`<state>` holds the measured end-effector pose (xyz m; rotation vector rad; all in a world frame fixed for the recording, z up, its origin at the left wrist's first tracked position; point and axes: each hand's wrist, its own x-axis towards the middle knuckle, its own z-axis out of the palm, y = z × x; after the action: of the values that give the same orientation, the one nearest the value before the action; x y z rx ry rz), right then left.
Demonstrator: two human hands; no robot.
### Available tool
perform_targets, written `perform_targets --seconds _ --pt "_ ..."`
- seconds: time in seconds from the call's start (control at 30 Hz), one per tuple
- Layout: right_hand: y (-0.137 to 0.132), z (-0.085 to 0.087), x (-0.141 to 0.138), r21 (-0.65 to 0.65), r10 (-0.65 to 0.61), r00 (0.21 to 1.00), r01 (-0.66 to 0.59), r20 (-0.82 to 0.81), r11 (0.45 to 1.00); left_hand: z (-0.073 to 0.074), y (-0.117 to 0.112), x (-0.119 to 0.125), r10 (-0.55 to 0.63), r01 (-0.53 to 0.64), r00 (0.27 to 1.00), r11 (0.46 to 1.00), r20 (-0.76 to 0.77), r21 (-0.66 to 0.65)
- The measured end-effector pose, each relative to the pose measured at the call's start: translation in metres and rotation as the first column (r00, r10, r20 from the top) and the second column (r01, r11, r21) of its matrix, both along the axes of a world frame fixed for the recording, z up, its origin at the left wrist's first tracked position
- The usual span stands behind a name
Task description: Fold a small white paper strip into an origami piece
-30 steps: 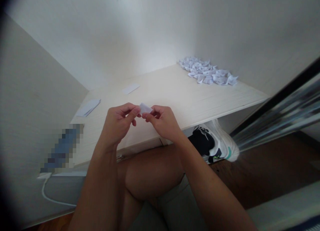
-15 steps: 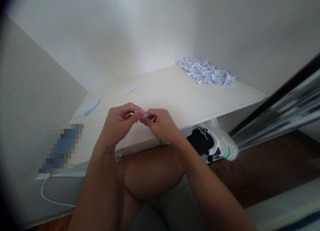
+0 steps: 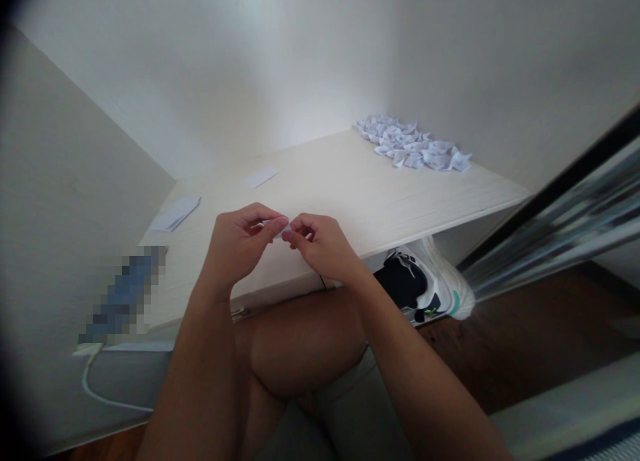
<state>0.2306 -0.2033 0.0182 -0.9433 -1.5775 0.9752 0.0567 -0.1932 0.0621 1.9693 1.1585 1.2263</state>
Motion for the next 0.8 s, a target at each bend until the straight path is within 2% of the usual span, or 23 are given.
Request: perform_targets --seconds 0.13,0.3,0.43,0.63,0.73,0.8 --pt "0.0005 -0.0021 -0.002 0.004 -0.015 1.0 0.015 -0.005 1.0 -0.0032 0.0009 0.0051 0.082 -0.081 0.996 0.993 -0.018 0.09" --pt "0.0008 -0.0028 -0.0023 0.007 -0.006 1.0 0.006 0.007 1.0 -0.0088 0.0045 0.0059 0.002 -0.003 0.999 1.0 -0.041 -0.017" --pt "0.0009 -0.0026 -0.0013 0.004 0.014 1.0 -0.014 0.013 1.0 -0.0077 0.005 0.0035 0.002 -0.001 0.999 1.0 -0.034 0.017" --pt "0.0035 -0.005 -0.0005 0.003 0.036 0.999 -0.036 -0.001 0.999 -0.0045 0.0044 0.0002 -0.075 0.079 0.995 0.995 0.066 -0.063" --pt "0.0038 -0.0034 -0.0003 -0.013 0.066 0.998 -0.066 -0.024 0.998 -0.0049 0.0047 0.0001 -0.072 0.075 0.995 0.997 0.075 -0.026" --pt "0.004 -0.0012 0.0003 -0.025 0.083 0.995 -0.084 -0.056 0.996 -0.0061 0.0054 0.0011 -0.061 0.069 0.991 0.996 0.117 -0.058"
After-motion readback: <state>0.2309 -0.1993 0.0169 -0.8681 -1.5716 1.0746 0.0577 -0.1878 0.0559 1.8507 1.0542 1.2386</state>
